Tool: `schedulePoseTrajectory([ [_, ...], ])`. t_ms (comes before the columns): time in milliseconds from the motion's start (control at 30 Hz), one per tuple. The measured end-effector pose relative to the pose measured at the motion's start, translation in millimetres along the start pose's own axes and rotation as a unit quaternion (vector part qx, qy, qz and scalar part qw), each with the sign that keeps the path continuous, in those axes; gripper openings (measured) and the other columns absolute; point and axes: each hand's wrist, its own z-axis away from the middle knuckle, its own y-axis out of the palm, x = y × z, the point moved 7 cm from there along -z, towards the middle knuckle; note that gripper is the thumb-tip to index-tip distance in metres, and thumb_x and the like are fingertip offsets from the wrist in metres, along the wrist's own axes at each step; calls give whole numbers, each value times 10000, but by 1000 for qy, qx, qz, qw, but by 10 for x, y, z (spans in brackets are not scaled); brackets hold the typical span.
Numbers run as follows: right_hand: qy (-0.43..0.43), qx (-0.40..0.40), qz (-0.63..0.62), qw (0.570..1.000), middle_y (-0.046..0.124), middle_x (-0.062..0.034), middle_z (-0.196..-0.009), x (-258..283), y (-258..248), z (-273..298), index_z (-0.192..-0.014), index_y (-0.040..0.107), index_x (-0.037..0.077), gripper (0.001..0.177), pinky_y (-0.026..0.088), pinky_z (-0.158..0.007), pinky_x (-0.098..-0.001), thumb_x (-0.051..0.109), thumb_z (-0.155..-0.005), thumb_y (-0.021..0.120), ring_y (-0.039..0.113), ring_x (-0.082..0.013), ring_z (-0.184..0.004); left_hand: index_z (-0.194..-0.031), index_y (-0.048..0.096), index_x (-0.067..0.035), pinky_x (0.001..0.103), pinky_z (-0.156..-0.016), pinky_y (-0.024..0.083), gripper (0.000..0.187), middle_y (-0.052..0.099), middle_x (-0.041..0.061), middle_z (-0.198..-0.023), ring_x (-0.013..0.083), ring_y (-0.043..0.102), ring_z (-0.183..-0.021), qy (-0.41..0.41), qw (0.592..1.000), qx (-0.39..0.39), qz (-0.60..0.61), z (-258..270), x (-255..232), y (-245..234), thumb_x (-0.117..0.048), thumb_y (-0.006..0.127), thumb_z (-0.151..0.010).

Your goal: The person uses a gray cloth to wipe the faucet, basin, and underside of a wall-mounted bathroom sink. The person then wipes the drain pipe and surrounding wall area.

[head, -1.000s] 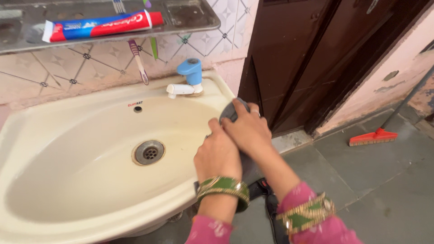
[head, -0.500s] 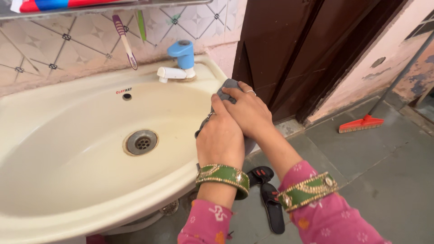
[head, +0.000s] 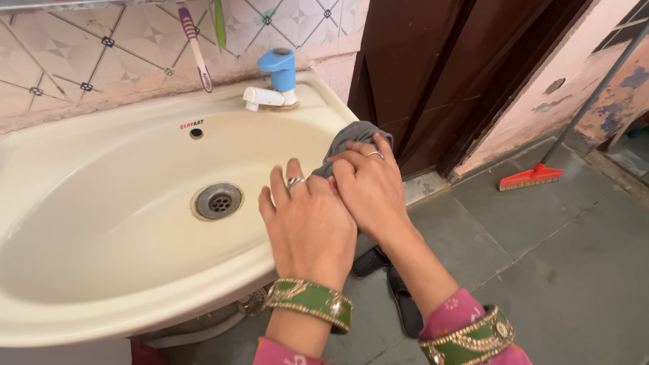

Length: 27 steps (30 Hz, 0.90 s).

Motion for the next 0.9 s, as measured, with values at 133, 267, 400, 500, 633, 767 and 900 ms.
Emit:
schedulePoseTrajectory([
  [133,46,-51,-86,994,730,-126,-1212,47,-128,85,-1039,806,102,353,250,-1114,-522,228,-890,511,487,-359,-1318,-823,642,-53,455,-679,552,400,707,156,-716,349,691,-659,-69,986,140,54,101,114,134,-333,464,-1047],
  [267,26,-29,-128,991,742,-92,-1182,52,-160,68,-1094,783,118,343,344,-1137,-452,231,-923,508,546,-315,-1280,-938,642,-37,445,-630,564,475,705,167,-661,344,702,-623,-71,990,114,48,90,77,71,-472,475,-1031],
  [400,-52,-15,-98,994,713,-121,-1236,-5,-110,21,-1135,750,99,334,340,-1162,-450,237,-950,508,574,-317,-1261,-806,653,-53,447,-604,569,640,712,165,-677,355,711,-630,-86,984,154,29,53,66,150,-666,506,-916],
  [500,-169,-13,-35,985,707,-127,-1271,-30,-58,-24,-1111,726,81,313,324,-1178,-476,243,-916,543,557,-343,-1312,-765,662,-67,447,-601,575,652,715,164,-709,350,721,-655,-121,972,197,32,17,62,283,-671,490,-940],
  [633,-234,24,-25,972,688,-107,-1309,-235,39,-184,-1051,714,91,294,345,-1190,-482,281,-864,591,548,-339,-1346,-748,659,-61,437,-587,584,667,716,157,-694,335,730,-632,-133,975,174,42,-77,-51,442,-676,490,-945],
  [767,-313,29,-64,947,699,-61,-1297,-421,66,-365,-1020,709,94,286,328,-1190,-509,300,-830,652,537,-344,-1357,-728,659,-61,420,-563,585,679,712,133,-663,306,727,-591,-139,981,124,49,-192,-188,612,-690,506,-936],
  [900,-332,37,-82,939,695,-69,-1331,-550,153,-475,-1020,682,77,251,345,-1222,-511,270,-860,665,528,-353,-1391,-721,652,-53,411,-537,580,694,702,131,-647,296,718,-566,-137,983,107,52,-260,-245,741,-696,507,-938],
])
